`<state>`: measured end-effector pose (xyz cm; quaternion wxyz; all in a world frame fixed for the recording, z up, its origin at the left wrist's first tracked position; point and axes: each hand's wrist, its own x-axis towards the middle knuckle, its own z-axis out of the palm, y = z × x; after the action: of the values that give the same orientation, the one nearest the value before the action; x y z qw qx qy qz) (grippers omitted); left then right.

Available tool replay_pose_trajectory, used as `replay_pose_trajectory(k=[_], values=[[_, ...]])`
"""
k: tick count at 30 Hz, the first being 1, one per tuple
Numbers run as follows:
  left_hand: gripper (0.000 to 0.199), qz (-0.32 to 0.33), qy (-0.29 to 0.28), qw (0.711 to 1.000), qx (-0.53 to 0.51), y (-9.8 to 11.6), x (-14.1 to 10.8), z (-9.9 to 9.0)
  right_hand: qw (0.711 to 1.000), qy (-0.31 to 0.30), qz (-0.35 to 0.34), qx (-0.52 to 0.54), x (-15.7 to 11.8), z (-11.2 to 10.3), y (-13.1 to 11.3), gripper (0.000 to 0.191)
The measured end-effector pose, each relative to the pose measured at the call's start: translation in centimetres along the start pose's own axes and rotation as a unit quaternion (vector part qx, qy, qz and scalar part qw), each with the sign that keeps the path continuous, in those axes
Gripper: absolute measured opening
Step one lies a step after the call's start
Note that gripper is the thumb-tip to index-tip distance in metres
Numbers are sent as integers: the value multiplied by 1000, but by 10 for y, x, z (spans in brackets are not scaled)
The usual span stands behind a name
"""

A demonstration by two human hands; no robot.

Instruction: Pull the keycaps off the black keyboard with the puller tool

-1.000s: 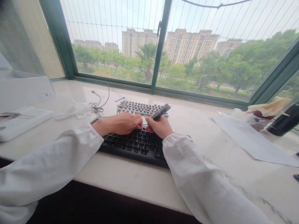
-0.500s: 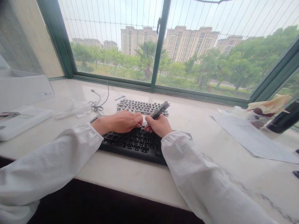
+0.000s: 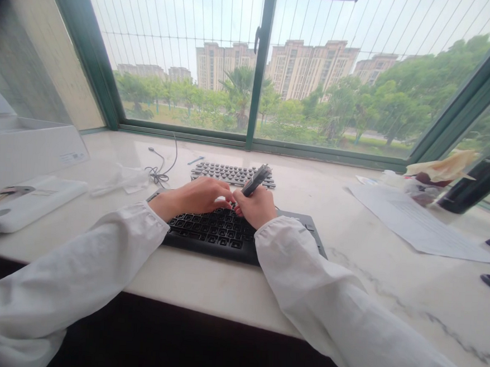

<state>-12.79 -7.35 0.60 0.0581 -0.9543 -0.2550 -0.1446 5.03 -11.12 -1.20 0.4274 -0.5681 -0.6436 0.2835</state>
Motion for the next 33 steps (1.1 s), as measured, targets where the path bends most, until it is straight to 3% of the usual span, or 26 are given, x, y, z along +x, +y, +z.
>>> replay_pose_trajectory(k=[5, 11, 16, 22, 33], values=[[23, 1, 15, 1000, 19, 8, 0, -2, 1000, 8, -17, -11, 3, 1, 3, 17], [25, -48, 26, 995, 87, 18, 1, 1, 1000, 2, -11, -4, 7, 2, 11, 19], [26, -54, 41, 997, 20, 12, 0, 2, 999, 9, -46, -18, 6, 2, 15, 21], [15, -33, 51, 997, -56, 5, -4, 3, 999, 6, -38, -21, 8, 2, 15, 22], [11, -109, 66, 992, -28, 6, -4, 8, 998, 21, -46, -43, 8, 0, 12, 26]])
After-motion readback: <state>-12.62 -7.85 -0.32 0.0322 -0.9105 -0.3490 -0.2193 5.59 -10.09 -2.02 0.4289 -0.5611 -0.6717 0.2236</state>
